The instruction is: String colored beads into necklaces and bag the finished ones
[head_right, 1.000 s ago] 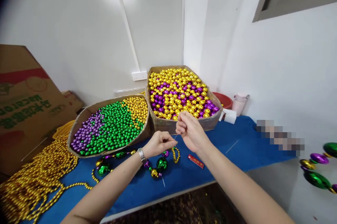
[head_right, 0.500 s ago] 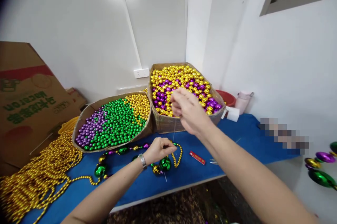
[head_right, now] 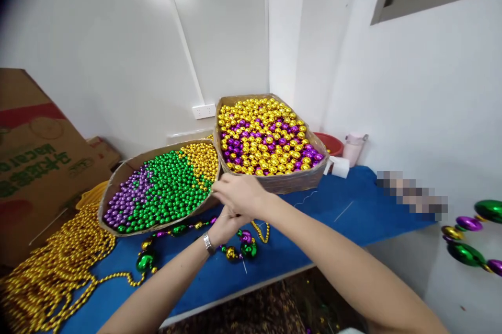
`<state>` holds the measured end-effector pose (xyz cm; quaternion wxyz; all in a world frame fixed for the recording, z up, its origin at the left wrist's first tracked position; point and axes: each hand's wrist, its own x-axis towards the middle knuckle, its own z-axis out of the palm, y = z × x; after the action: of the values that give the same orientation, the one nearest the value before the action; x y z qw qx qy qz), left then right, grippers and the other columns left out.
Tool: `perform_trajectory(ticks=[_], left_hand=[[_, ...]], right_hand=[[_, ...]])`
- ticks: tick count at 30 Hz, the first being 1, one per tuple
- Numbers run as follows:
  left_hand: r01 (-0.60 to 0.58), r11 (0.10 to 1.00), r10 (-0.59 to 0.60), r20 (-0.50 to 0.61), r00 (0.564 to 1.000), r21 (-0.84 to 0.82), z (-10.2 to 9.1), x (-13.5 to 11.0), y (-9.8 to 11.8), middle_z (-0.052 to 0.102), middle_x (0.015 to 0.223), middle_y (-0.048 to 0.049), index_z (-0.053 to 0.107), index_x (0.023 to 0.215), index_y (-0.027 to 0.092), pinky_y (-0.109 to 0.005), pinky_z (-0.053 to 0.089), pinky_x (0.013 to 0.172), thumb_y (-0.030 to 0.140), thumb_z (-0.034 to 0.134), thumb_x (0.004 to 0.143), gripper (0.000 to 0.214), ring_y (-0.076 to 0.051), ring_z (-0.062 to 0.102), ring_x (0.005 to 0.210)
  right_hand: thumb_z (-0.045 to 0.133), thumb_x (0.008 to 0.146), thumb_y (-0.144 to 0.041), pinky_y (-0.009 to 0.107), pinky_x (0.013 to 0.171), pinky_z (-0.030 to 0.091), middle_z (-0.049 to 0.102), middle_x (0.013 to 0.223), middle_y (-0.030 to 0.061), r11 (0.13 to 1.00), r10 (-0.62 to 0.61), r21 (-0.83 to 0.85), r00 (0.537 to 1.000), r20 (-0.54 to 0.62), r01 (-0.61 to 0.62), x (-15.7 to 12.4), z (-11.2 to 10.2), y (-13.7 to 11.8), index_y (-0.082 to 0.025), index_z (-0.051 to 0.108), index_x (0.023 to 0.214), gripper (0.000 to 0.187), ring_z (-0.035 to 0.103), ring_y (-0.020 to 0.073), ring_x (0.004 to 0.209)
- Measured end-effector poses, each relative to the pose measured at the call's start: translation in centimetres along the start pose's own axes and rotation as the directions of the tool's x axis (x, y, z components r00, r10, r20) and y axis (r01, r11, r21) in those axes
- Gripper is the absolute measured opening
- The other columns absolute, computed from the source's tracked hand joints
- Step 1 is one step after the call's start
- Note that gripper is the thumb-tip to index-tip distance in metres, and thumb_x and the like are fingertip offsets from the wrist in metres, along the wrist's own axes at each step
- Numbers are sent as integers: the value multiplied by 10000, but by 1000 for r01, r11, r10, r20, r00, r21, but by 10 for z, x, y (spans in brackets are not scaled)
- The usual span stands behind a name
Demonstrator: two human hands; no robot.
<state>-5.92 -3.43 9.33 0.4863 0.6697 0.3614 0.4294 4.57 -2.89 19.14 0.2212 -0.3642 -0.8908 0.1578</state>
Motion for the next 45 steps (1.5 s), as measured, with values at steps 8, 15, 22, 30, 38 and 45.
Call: perform_trajectory(ticks=[8,15,22,30,38,45], left_hand=[[72,997,-70,-57,996,26,-7,-4,0,543,538,-3,681,657,90,-199,306,492,494,629,726,414,-78,407,510],[130,991,-129,39,991,-23,-13,-6,9,616,570,-37,713,739,84,-199,359,499,492,641,725,414,-91,480,513],[180,977,-160,162,974,-116,-26,-7,6,712,737,-103,708,967,97,-273,501,672,476,646,736,449,-165,643,669],[-111,965,66,191,979,238,-29,-17,26,715,853,-96,646,1106,145,-289,498,718,356,554,837,354,-169,633,752],[-663,405,433,507,745,629,-33,-16,40,639,797,-28,397,1338,211,-326,416,815,77,380,855,501,-144,549,741],[-689,294,463,532,709,662,-38,-19,36,655,864,-31,369,1340,205,-366,399,890,34,364,816,551,-148,546,780]], right_hand=[[455,883,-334,222,518,455,683,746,14,932,272,279,955,-117,-231,-86,40,49,-174,581,1057,267,622,124,545],[457,879,-432,215,517,421,594,614,-15,825,392,501,902,-179,-260,-95,29,55,-198,580,776,284,573,114,539],[506,863,-464,220,461,318,610,862,21,373,505,927,843,-182,-24,-110,33,39,-225,492,804,247,357,54,461],[504,847,-520,270,566,404,611,843,43,585,345,774,938,32,-241,-126,56,50,-199,605,851,337,486,112,575],[386,890,-552,187,411,314,592,608,0,586,291,770,952,92,-253,-82,59,61,-156,556,942,434,422,72,435],[365,893,-539,188,343,292,620,556,13,690,165,682,970,180,-243,-80,67,57,-140,591,909,459,371,64,330]])
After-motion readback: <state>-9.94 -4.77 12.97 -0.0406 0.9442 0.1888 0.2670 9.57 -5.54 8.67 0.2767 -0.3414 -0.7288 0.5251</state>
